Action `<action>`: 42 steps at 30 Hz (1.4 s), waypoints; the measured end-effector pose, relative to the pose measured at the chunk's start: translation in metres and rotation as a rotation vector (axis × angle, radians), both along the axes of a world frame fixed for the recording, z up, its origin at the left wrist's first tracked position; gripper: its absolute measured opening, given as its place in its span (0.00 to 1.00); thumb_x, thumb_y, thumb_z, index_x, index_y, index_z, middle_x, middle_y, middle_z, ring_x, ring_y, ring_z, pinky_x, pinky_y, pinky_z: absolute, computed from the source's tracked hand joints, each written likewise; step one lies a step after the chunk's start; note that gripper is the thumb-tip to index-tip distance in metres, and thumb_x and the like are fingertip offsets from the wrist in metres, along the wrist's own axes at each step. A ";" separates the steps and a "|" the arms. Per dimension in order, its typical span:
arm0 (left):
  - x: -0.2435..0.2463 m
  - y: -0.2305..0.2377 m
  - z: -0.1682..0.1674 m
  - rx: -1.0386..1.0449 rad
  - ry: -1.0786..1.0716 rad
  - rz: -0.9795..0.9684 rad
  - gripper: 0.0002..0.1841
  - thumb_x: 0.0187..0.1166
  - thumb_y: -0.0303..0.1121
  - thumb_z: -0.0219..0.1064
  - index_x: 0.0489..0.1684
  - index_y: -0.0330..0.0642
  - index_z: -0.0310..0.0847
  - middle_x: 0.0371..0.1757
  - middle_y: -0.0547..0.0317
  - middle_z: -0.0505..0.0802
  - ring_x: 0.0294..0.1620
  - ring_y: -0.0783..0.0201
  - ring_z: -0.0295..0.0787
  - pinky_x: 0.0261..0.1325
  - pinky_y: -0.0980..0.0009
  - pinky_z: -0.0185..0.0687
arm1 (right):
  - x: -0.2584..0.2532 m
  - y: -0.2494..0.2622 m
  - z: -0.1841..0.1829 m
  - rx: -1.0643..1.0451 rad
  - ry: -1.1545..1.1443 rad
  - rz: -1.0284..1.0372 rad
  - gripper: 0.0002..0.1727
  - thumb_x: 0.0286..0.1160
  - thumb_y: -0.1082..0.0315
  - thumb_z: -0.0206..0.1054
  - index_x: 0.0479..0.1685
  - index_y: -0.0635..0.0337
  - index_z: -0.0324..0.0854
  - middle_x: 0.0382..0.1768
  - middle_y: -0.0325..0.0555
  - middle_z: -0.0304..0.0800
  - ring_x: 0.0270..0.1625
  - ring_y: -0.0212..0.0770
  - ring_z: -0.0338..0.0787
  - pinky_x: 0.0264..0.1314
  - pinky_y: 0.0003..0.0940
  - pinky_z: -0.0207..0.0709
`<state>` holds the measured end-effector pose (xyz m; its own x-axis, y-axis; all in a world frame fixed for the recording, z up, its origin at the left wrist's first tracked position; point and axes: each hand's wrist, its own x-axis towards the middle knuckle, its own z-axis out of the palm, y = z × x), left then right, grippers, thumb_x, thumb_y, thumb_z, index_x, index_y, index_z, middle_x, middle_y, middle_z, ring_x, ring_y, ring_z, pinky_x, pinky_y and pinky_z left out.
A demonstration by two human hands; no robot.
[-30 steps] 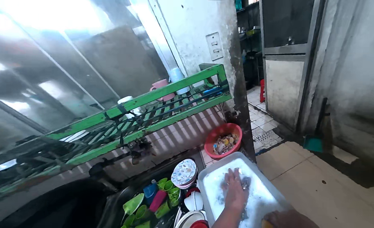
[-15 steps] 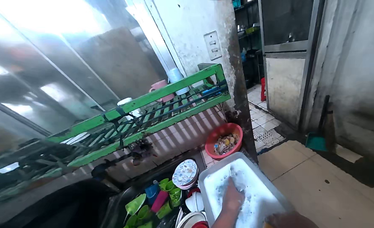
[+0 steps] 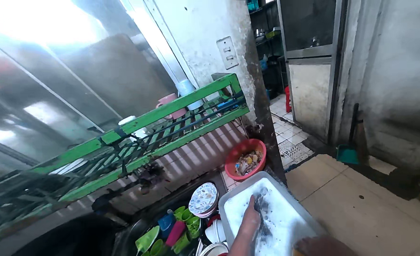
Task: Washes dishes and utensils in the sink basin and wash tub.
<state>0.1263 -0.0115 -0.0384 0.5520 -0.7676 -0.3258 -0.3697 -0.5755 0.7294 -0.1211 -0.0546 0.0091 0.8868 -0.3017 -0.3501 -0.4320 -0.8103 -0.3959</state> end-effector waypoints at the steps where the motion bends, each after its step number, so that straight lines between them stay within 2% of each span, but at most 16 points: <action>1: 0.001 0.002 0.002 0.027 -0.014 -0.003 0.38 0.83 0.17 0.51 0.96 0.37 0.39 0.90 0.38 0.67 0.89 0.49 0.65 0.89 0.55 0.60 | 0.000 0.000 0.001 0.000 -0.003 -0.001 0.26 0.76 0.58 0.71 0.72 0.58 0.80 0.63 0.62 0.88 0.60 0.67 0.89 0.57 0.69 0.80; 6: 0.003 0.006 -0.003 0.144 -0.092 0.131 0.37 0.84 0.25 0.60 0.93 0.34 0.45 0.82 0.34 0.76 0.81 0.43 0.75 0.83 0.49 0.69 | 0.001 0.001 0.000 -0.007 0.029 -0.003 0.27 0.76 0.57 0.70 0.72 0.59 0.79 0.62 0.62 0.88 0.58 0.68 0.89 0.55 0.70 0.80; 8: 0.001 0.009 -0.004 0.263 -0.157 0.135 0.35 0.87 0.43 0.62 0.89 0.34 0.55 0.77 0.34 0.81 0.77 0.41 0.79 0.79 0.44 0.73 | 0.001 0.000 -0.001 -0.007 0.018 0.000 0.27 0.76 0.57 0.70 0.72 0.58 0.79 0.62 0.61 0.89 0.58 0.67 0.90 0.56 0.69 0.80; 10: -0.009 0.014 0.004 0.470 -0.287 0.072 0.43 0.84 0.66 0.55 0.88 0.39 0.62 0.78 0.40 0.82 0.79 0.42 0.79 0.79 0.39 0.71 | 0.000 -0.001 -0.002 -0.007 0.009 0.004 0.26 0.76 0.57 0.70 0.72 0.58 0.79 0.61 0.61 0.89 0.58 0.67 0.90 0.56 0.69 0.80; 13: -0.025 0.013 0.009 0.624 -0.380 -0.006 0.53 0.73 0.79 0.51 0.84 0.38 0.69 0.80 0.40 0.80 0.82 0.42 0.74 0.81 0.37 0.66 | 0.000 0.000 -0.003 -0.002 0.012 -0.003 0.28 0.75 0.57 0.71 0.74 0.56 0.79 0.62 0.60 0.89 0.59 0.67 0.90 0.57 0.70 0.80; 16: -0.036 0.007 0.003 0.557 -0.413 -0.052 0.45 0.76 0.65 0.64 0.85 0.38 0.68 0.82 0.36 0.76 0.80 0.39 0.75 0.79 0.41 0.72 | -0.002 0.001 -0.002 0.000 0.005 -0.016 0.26 0.73 0.61 0.71 0.73 0.54 0.80 0.64 0.58 0.89 0.61 0.67 0.89 0.59 0.71 0.80; 19: -0.045 -0.001 -0.003 0.388 -0.415 -0.102 0.43 0.78 0.43 0.69 0.94 0.43 0.52 0.88 0.35 0.67 0.82 0.39 0.73 0.80 0.46 0.74 | 0.001 0.000 -0.003 0.002 0.034 -0.004 0.27 0.74 0.61 0.70 0.75 0.54 0.79 0.66 0.58 0.87 0.62 0.67 0.89 0.60 0.71 0.79; 21: -0.044 -0.007 -0.009 0.331 -0.399 -0.073 0.48 0.77 0.38 0.70 0.97 0.42 0.41 0.92 0.38 0.60 0.87 0.42 0.68 0.84 0.49 0.69 | 0.001 0.000 -0.002 -0.001 0.042 0.008 0.27 0.75 0.61 0.69 0.75 0.54 0.78 0.66 0.58 0.87 0.62 0.67 0.89 0.60 0.70 0.79; 22: -0.041 -0.007 -0.011 0.336 -0.393 -0.033 0.51 0.76 0.41 0.71 0.97 0.40 0.38 0.94 0.39 0.58 0.88 0.42 0.66 0.85 0.49 0.68 | 0.001 -0.001 -0.001 -0.002 0.047 0.012 0.27 0.75 0.60 0.70 0.75 0.55 0.78 0.66 0.58 0.87 0.62 0.67 0.89 0.60 0.70 0.79; 24: -0.032 -0.002 -0.012 0.430 -0.393 0.025 0.52 0.75 0.57 0.69 0.94 0.35 0.46 0.92 0.36 0.60 0.88 0.40 0.64 0.85 0.45 0.65 | 0.000 -0.001 -0.001 -0.001 0.045 0.005 0.28 0.75 0.59 0.70 0.75 0.55 0.78 0.66 0.59 0.87 0.62 0.67 0.89 0.61 0.70 0.79; 26: -0.023 0.004 -0.007 0.551 -0.396 0.023 0.49 0.75 0.71 0.60 0.82 0.34 0.70 0.83 0.35 0.74 0.83 0.40 0.72 0.80 0.41 0.70 | 0.000 -0.001 -0.002 -0.010 0.027 0.001 0.28 0.75 0.59 0.70 0.75 0.56 0.79 0.65 0.60 0.88 0.61 0.67 0.89 0.60 0.70 0.79; 28: -0.020 0.004 -0.003 0.629 -0.388 -0.006 0.45 0.76 0.74 0.54 0.72 0.39 0.82 0.79 0.40 0.80 0.81 0.43 0.76 0.78 0.40 0.72 | 0.000 -0.001 -0.003 -0.023 0.015 0.004 0.28 0.75 0.58 0.70 0.74 0.56 0.79 0.64 0.61 0.88 0.60 0.67 0.89 0.59 0.70 0.80; 34: -0.026 -0.020 -0.010 0.544 -0.366 -0.014 0.43 0.73 0.70 0.61 0.80 0.44 0.76 0.84 0.41 0.74 0.82 0.42 0.73 0.77 0.39 0.73 | 0.001 0.001 -0.002 -0.032 0.053 -0.013 0.27 0.74 0.58 0.70 0.74 0.55 0.79 0.63 0.60 0.89 0.60 0.67 0.89 0.58 0.70 0.80; 37: -0.020 -0.030 -0.011 0.407 -0.231 0.110 0.41 0.70 0.60 0.71 0.76 0.36 0.75 0.75 0.40 0.82 0.74 0.45 0.82 0.72 0.44 0.79 | 0.002 0.001 -0.001 -0.028 0.037 -0.014 0.28 0.73 0.59 0.72 0.74 0.54 0.80 0.63 0.59 0.89 0.60 0.67 0.90 0.57 0.70 0.81; 40: -0.008 -0.027 -0.014 0.321 -0.094 0.168 0.33 0.73 0.54 0.73 0.66 0.33 0.81 0.64 0.39 0.90 0.65 0.46 0.88 0.68 0.44 0.82 | 0.002 0.002 0.001 -0.024 0.050 -0.013 0.28 0.73 0.59 0.71 0.75 0.55 0.79 0.66 0.58 0.88 0.61 0.67 0.89 0.59 0.70 0.80; 42: -0.002 -0.020 -0.012 0.263 -0.010 0.195 0.31 0.75 0.50 0.73 0.65 0.31 0.81 0.62 0.36 0.89 0.64 0.44 0.87 0.68 0.45 0.80 | 0.002 0.002 0.001 -0.037 0.059 -0.017 0.28 0.74 0.59 0.71 0.75 0.56 0.79 0.66 0.59 0.88 0.60 0.67 0.90 0.58 0.71 0.80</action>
